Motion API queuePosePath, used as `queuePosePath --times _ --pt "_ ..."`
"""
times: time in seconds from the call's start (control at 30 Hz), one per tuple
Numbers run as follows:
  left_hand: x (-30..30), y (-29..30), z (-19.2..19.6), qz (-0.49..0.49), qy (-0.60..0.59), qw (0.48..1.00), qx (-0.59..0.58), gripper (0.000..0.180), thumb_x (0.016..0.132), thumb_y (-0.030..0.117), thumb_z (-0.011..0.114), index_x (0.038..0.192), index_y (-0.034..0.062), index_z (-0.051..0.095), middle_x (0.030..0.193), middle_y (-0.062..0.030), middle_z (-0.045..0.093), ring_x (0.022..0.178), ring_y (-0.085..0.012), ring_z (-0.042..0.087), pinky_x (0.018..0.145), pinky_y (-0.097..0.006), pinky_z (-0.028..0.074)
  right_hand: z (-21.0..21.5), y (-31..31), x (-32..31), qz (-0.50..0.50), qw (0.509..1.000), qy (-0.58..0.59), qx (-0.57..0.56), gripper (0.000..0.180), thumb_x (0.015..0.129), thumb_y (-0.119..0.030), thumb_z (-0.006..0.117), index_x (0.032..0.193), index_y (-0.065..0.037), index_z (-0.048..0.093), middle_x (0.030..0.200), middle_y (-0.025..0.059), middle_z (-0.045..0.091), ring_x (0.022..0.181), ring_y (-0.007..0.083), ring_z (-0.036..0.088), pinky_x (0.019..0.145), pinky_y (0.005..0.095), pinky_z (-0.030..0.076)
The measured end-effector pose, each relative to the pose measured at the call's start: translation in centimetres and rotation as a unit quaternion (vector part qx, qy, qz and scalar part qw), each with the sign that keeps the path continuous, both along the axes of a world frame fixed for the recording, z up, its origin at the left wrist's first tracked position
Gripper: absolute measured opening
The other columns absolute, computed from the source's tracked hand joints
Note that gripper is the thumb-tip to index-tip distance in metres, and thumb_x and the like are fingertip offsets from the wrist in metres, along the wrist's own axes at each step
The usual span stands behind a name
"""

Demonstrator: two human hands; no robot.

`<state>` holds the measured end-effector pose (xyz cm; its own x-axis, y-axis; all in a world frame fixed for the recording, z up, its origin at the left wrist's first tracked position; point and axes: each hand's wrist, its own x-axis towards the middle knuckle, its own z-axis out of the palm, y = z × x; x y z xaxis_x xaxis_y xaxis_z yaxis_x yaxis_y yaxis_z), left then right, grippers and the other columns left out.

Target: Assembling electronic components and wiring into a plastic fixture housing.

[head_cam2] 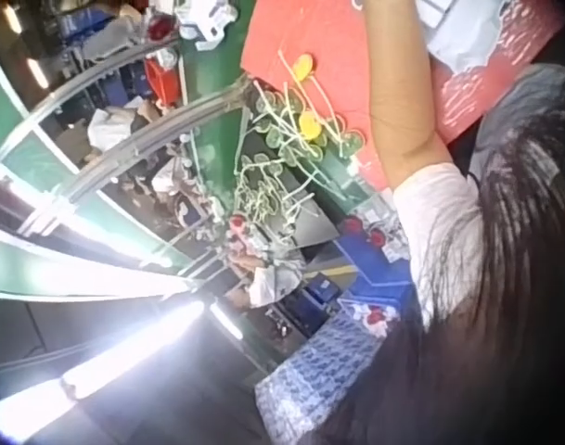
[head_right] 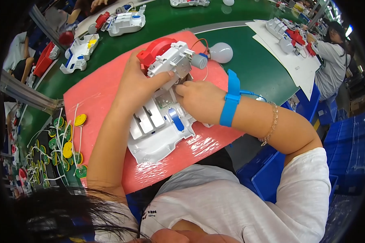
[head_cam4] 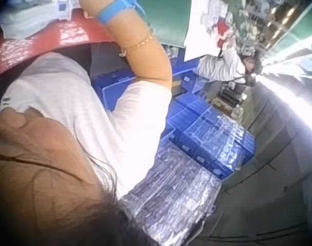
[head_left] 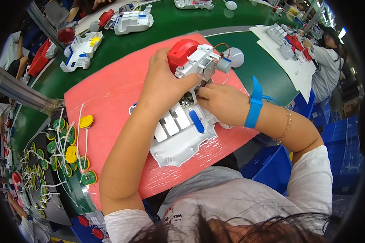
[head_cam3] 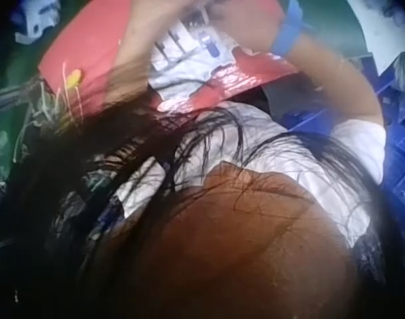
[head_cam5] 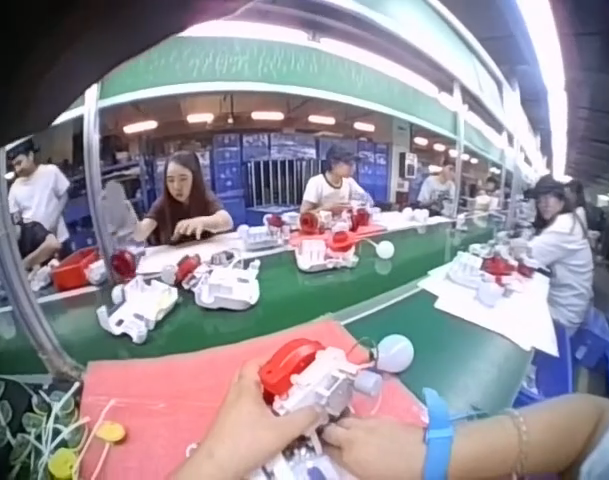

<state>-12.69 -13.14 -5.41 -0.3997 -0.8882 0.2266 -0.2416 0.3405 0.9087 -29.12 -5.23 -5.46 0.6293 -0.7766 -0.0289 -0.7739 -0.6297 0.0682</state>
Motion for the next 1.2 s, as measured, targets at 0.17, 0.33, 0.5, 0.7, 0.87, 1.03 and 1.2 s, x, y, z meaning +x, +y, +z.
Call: queuePosePath --times 0.17,0.33,0.5,0.7,0.87,1.03,1.2 --pt "-0.1 -0.4 -0.2 0.004 -0.003 1.0 -0.011 0.07 0.058 0.025 0.072 0.114 -0.006 0.041 0.11 -0.0216 0.045 0.097 -0.0299 0.052 0.081 -0.035 0.046 0.0 -0.2 0.0 -0.013 1.0 0.005 0.012 0.035 0.068 -0.003 0.056 0.103 0.0 0.058 0.093 0.0094 0.05 0.089 0.0236 0.052 0.074 0.0316 0.048" --pt "-0.1 -0.2 0.1 0.0 -0.006 1.0 -0.007 0.071 0.059 0.025 0.071 0.115 -0.0064 0.04 0.111 -0.0218 0.045 0.098 -0.0305 0.052 0.082 -0.035 0.046 0.1 -0.2 -0.1 -0.006 0.999 0.03 0.033 0.035 0.069 -0.003 0.056 0.103 0.0 0.058 0.094 0.01 0.05 0.089 0.0237 0.052 0.076 0.0316 0.048" --pt "0.0 0.5 0.8 0.004 -0.03 1.0 -0.001 0.068 0.06 0.023 0.07 0.113 -0.0067 0.04 0.111 -0.0221 0.045 0.098 -0.0319 0.052 0.082 -0.036 0.045 0.2 -0.2 -0.2 0.006 0.999 0.018 0.032 0.035 0.07 -0.001 0.055 0.105 0.001 0.057 0.097 0.0118 0.051 0.093 0.0251 0.052 0.08 0.0313 0.047" --pt "0.3 0.4 0.6 0.038 -0.066 0.994 -0.081 0.068 0.058 0.022 0.074 0.113 -0.0038 0.043 0.101 -0.0179 0.054 0.087 -0.0226 0.058 0.073 -0.031 0.048 0.2 -0.5 0.0 0.008 0.999 0.007 0.05 0.034 0.073 -0.001 0.053 0.106 0.002 0.057 0.102 0.0128 0.052 0.096 0.0264 0.052 0.084 0.0319 0.046" --pt "0.5 0.1 0.3 0.029 -0.045 0.995 -0.086 0.068 0.058 0.021 0.074 0.113 -0.0035 0.043 0.1 -0.0174 0.055 0.086 -0.0224 0.059 0.072 -0.031 0.048 -0.6 -0.7 -0.4 0.037 0.999 -0.017 0.02 0.041 0.067 -0.004 0.058 0.107 0.004 0.054 0.095 0.0126 0.05 0.092 0.0255 0.051 0.077 0.0328 0.047" --pt "0.6 0.1 0.3 0.011 -0.03 0.999 -0.038 0.066 0.06 0.019 0.071 0.113 -0.0051 0.041 0.105 -0.0197 0.05 0.094 -0.0274 0.054 0.079 -0.033 0.046 -0.7 -0.5 -0.8 0.034 0.999 -0.025 0.008 0.044 0.067 -0.003 0.058 0.11 0.003 0.053 0.096 0.0117 0.05 0.092 0.0255 0.052 0.078 0.0326 0.047" --pt "0.2 0.5 0.3 0.008 -0.009 1.0 0.012 0.07 0.059 0.02 0.07 0.115 -0.007 0.038 0.112 -0.0223 0.044 0.101 -0.0307 0.052 0.083 -0.035 0.045 -1.4 0.4 -2.2 -0.02 0.988 -0.147 0.04 0.048 0.067 -0.001 0.057 0.114 -0.003 0.052 0.094 0.0097 0.052 0.09 0.0254 0.054 0.078 0.0332 0.047"
